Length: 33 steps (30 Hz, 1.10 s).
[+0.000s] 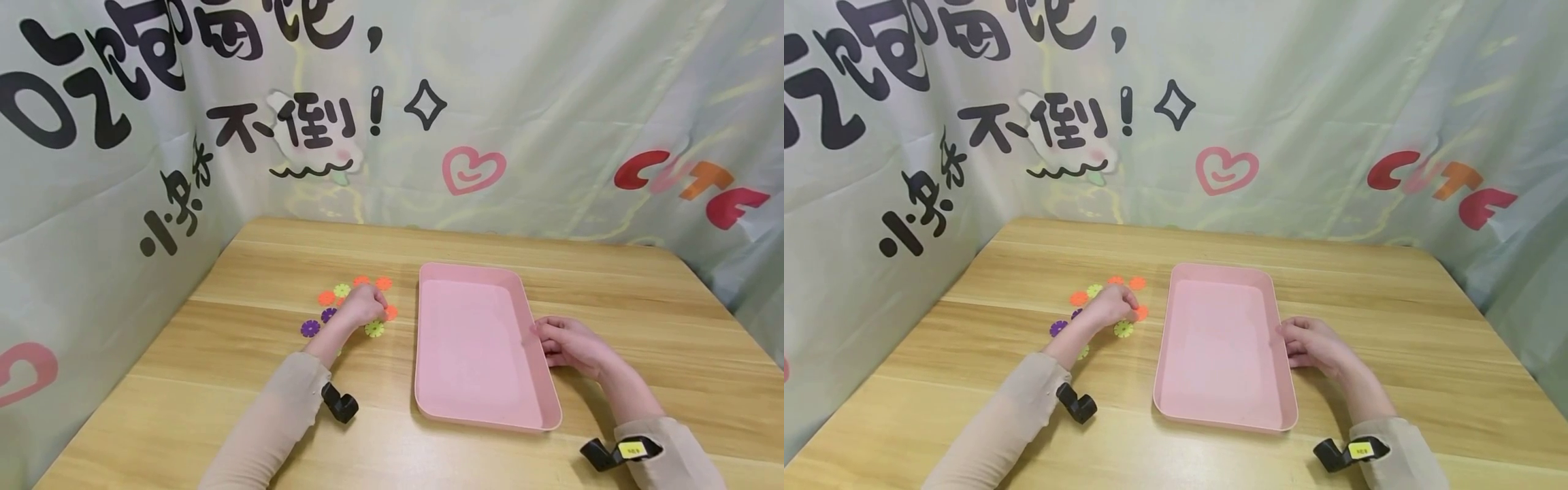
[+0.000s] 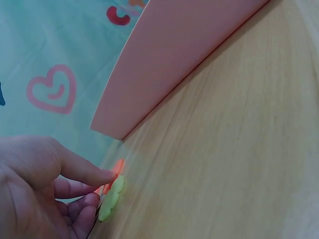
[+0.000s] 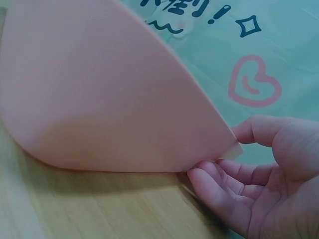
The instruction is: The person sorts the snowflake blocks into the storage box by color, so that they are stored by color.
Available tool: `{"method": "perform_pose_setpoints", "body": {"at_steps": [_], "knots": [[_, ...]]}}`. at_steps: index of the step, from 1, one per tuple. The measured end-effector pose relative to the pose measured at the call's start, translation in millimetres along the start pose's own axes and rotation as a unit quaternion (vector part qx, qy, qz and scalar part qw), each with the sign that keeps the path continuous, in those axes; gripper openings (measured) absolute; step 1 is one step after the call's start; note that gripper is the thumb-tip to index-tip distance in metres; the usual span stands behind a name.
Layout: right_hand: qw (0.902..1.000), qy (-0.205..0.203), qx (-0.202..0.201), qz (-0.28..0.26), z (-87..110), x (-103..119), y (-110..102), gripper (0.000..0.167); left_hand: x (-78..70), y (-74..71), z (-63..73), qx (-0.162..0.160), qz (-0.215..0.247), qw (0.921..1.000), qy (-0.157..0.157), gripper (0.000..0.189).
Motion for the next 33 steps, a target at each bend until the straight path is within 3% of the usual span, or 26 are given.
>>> {"method": "perform_pose_setpoints", "body": {"at_steps": [7, 13, 19, 26, 33], "knots": [[0.9999, 0.003, -0.009, 0.011, 0.1, 0.4, 0.0, 0.020, -1.2, -0.8, 3.3, 0.017, 0.022, 0.9996, -0.003, 0.031], [0.9998, 0.000, -0.012, 0.018, 0.3, 3.5, 2.3, 0.019, -5.0, 0.5, 4.0, 0.021, 0.011, 0.9997, -0.006, 0.030], [0.9998, 0.004, -0.012, 0.017, 0.3, 2.6, 2.8, 0.017, -6.9, 1.6, 2.2, 0.016, -0.013, 0.9997, -0.016, 0.028], [0.9995, 0.009, -0.014, 0.027, 0.4, 2.3, 5.1, 0.026, -4.4, 3.1, 2.0, 0.007, 0.005, 0.9998, -0.015, 0.031], [0.9999, 0.005, -0.006, 0.015, 0.1, 2.4, 4.7, 0.015, -2.2, 3.3, 1.4, -0.010, 0.018, 0.9997, -0.016, 0.029]]}}
Point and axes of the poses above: each hand's wrist, its own z-axis away from the middle knuckle, its own y-axis out of the palm, x = y × z, the point moved 2 cm from there along -z, towards the middle knuckle, and after that the axes turned 13 degrees about x, right-handed, at the moved point
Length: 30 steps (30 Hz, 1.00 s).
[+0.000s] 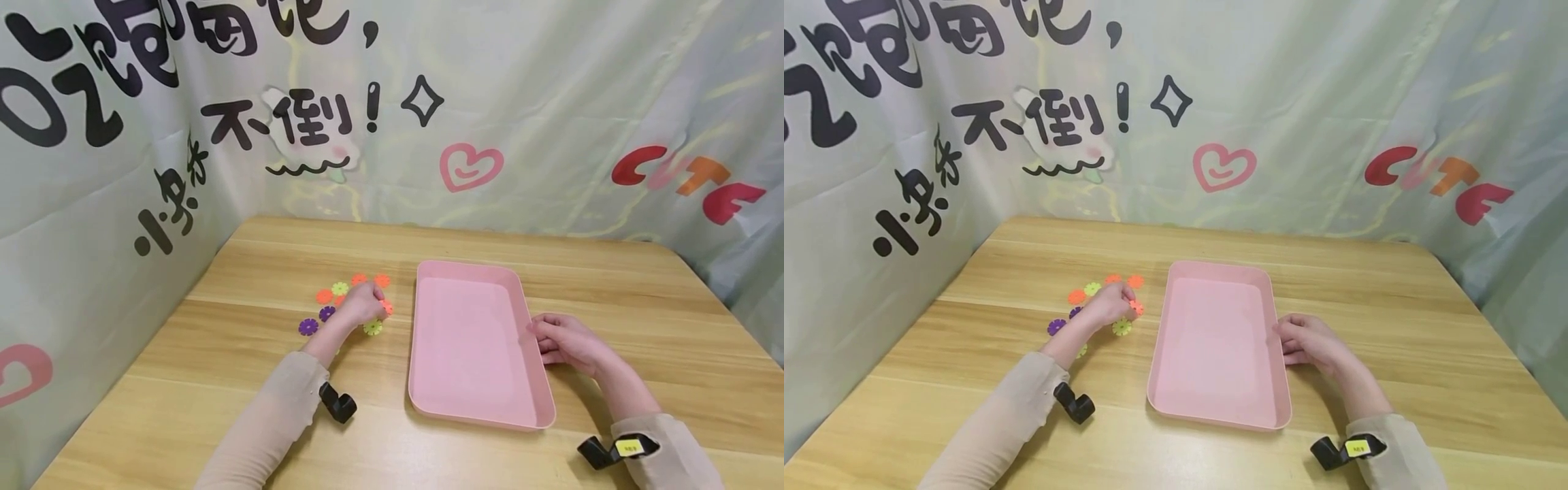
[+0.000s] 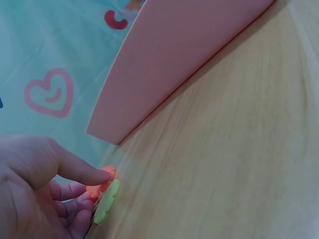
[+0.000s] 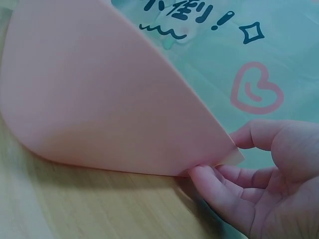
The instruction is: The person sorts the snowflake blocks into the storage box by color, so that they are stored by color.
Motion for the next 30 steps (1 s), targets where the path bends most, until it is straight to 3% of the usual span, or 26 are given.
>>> {"method": "perform_pose_setpoints", "body": {"at_steps": [10, 16, 23, 30], "knots": [[1.0000, 0.001, 0.005, 0.000, 0.8, 0.8, 0.0, 0.020, 2.5, -6.9, -1.5, -0.022, 0.012, 0.9996, 0.012, 0.014], [1.0000, 0.005, 0.003, 0.001, 0.8, 0.2, -0.1, 0.017, 0.9, -16.5, 1.1, 0.010, 0.130, 0.9910, 0.030, 0.011], [1.0000, 0.000, 0.006, 0.000, 0.8, 0.6, -0.8, 0.021, -27.7, -31.3, 4.6, 0.022, 0.182, 0.9822, 0.043, 0.015], [0.9995, -0.002, -0.001, -0.031, 2.0, 0.5, -4.0, 0.020, -67.5, -26.2, -0.7, 0.042, 0.213, 0.9733, 0.075, 0.018]]}}
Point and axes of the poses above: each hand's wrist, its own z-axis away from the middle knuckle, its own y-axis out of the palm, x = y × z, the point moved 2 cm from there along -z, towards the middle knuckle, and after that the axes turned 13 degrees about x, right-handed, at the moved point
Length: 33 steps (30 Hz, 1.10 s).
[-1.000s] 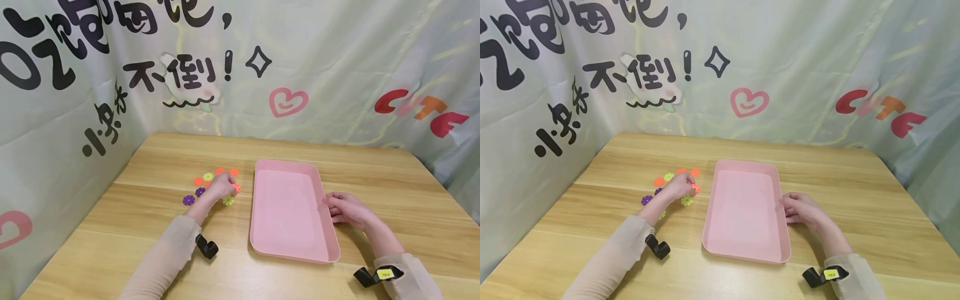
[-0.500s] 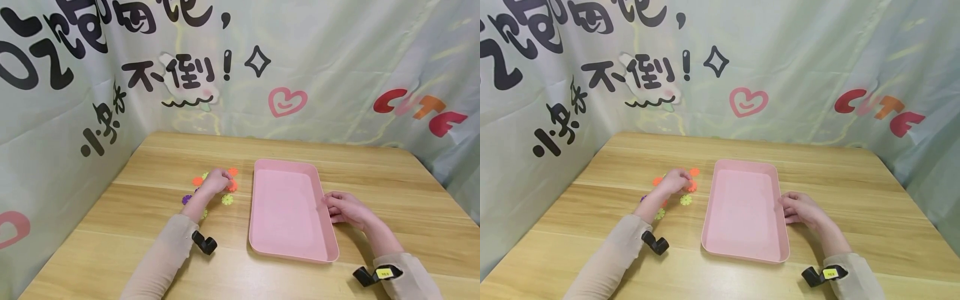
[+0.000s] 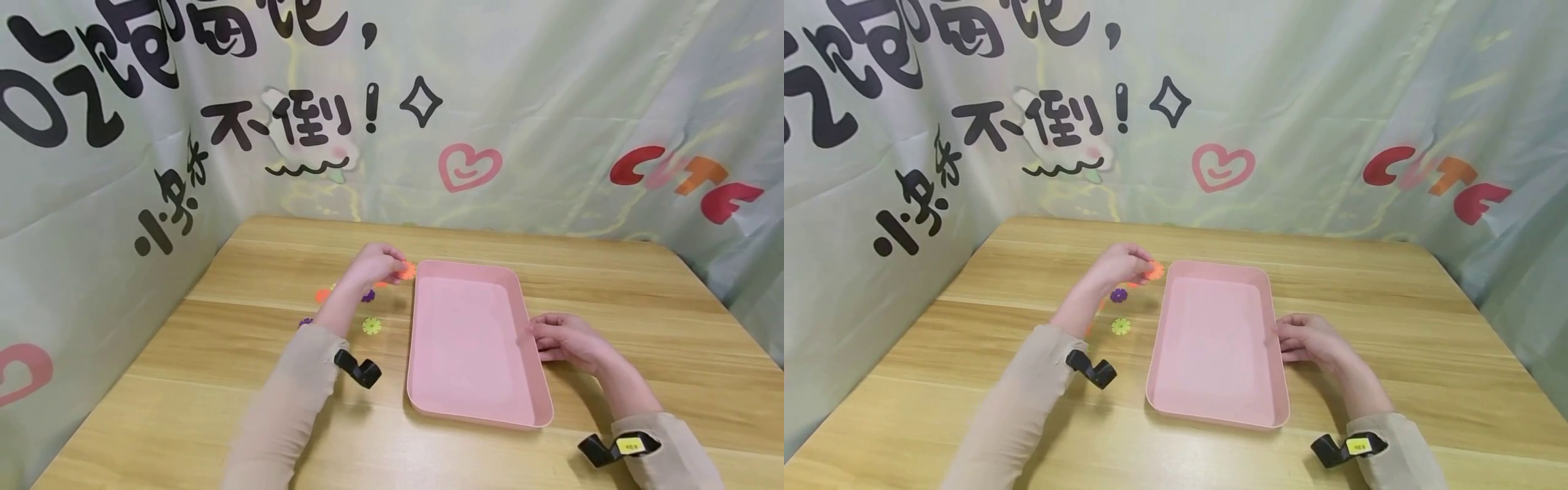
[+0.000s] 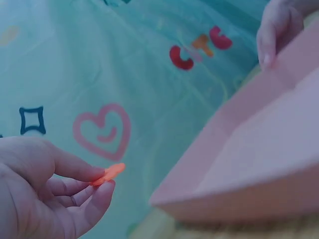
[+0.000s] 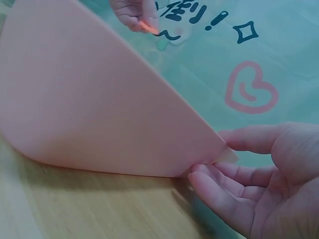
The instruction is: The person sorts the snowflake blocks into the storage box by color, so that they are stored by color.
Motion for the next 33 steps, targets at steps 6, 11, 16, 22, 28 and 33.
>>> {"method": "perform_pose_setpoints", "body": {"at_steps": [6, 11, 16, 22, 28, 33], "knots": [[0.9996, -0.008, 0.008, -0.025, 0.3, 1.9, -1.8, 0.014, -15.0, 25.6, -14.4, 0.031, 0.010, 0.9994, 0.014, 0.018], [0.9992, -0.012, 0.016, -0.035, -0.3, 0.0, -3.3, 0.011, -24.5, 49.8, -24.1, 0.053, 0.031, 0.9980, 0.016, 0.015], [0.9987, -0.017, 0.020, -0.044, 1.6, -1.7, -3.9, 0.007, -31.4, 74.0, -33.0, 0.065, 0.069, 0.9953, 0.018, 0.012], [0.9980, -0.022, 0.012, -0.058, 3.0, -2.2, -6.0, 0.006, -30.6, 100.7, -50.2, 0.038, 0.097, 0.9944, 0.018, 0.010], [0.9980, -0.020, 0.006, -0.060, 3.9, -1.8, -6.5, 0.007, -24.5, 123.2, -72.7, -0.050, 0.085, 0.9944, -0.038, 0.009], [0.9985, -0.016, 0.002, -0.052, 3.3, -2.3, -6.0, 0.012, -14.6, 132.0, -89.4, -0.102, 0.074, 0.9896, -0.069, 0.010]]}}
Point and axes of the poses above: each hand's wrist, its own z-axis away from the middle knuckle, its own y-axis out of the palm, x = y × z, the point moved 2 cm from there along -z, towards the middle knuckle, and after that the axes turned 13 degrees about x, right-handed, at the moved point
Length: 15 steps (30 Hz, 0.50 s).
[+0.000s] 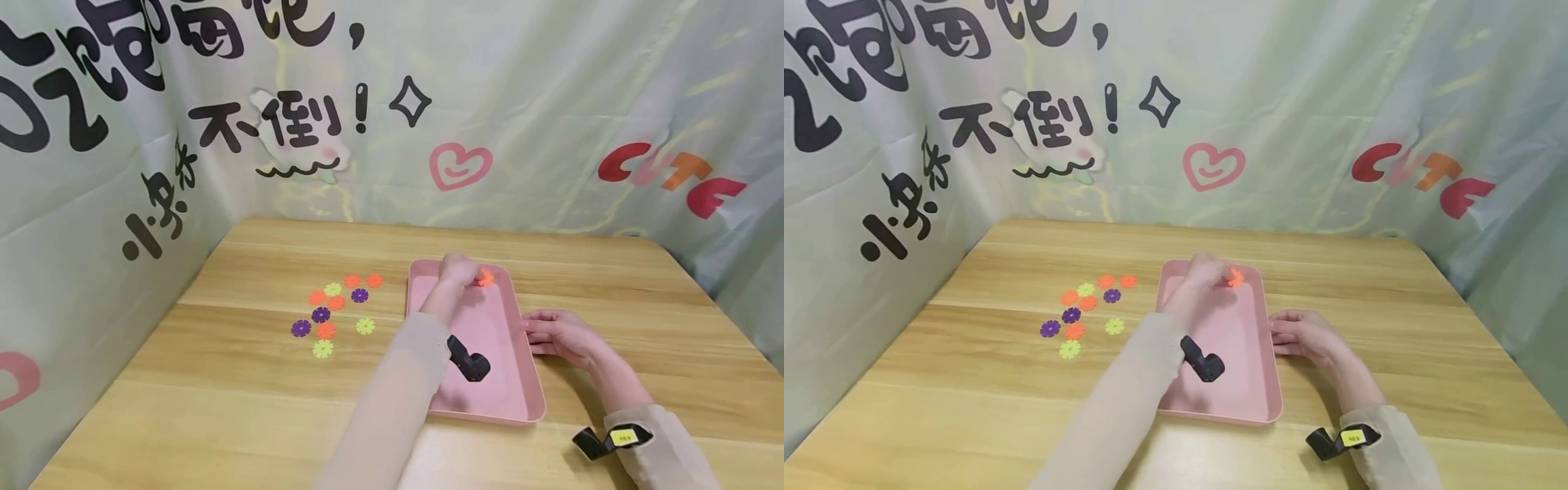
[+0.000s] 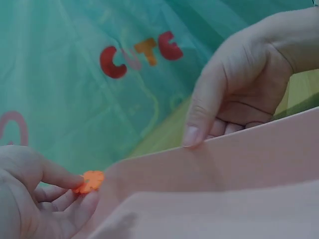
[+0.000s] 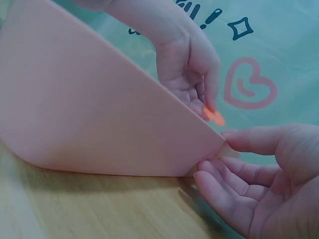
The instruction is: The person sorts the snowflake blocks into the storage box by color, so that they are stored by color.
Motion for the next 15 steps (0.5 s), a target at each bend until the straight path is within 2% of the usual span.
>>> {"method": "perform_pose_setpoints", "body": {"at_steps": [3, 8, 11, 15], "knots": [[1.0000, 0.001, -0.001, 0.005, -1.2, -0.7, -0.4, 0.013, 5.2, 2.7, -6.6, -0.028, -0.013, 0.9995, -0.002, 0.010], [1.0000, 0.000, 0.002, 0.009, -1.7, -1.9, -0.3, 0.010, 14.9, 7.4, -12.5, -0.048, -0.027, 0.9984, -0.013, 0.010], [0.9999, -0.006, 0.006, 0.012, -2.4, -4.2, -2.0, 0.013, 20.7, 10.0, -13.0, -0.053, -0.045, 0.9973, -0.024, 0.010], [0.9989, -0.028, 0.037, 0.012, -3.6, -8.3, -7.8, 0.020, 25.8, 12.9, -11.2, -0.056, -0.066, 0.9955, -0.038, 0.012]]}}
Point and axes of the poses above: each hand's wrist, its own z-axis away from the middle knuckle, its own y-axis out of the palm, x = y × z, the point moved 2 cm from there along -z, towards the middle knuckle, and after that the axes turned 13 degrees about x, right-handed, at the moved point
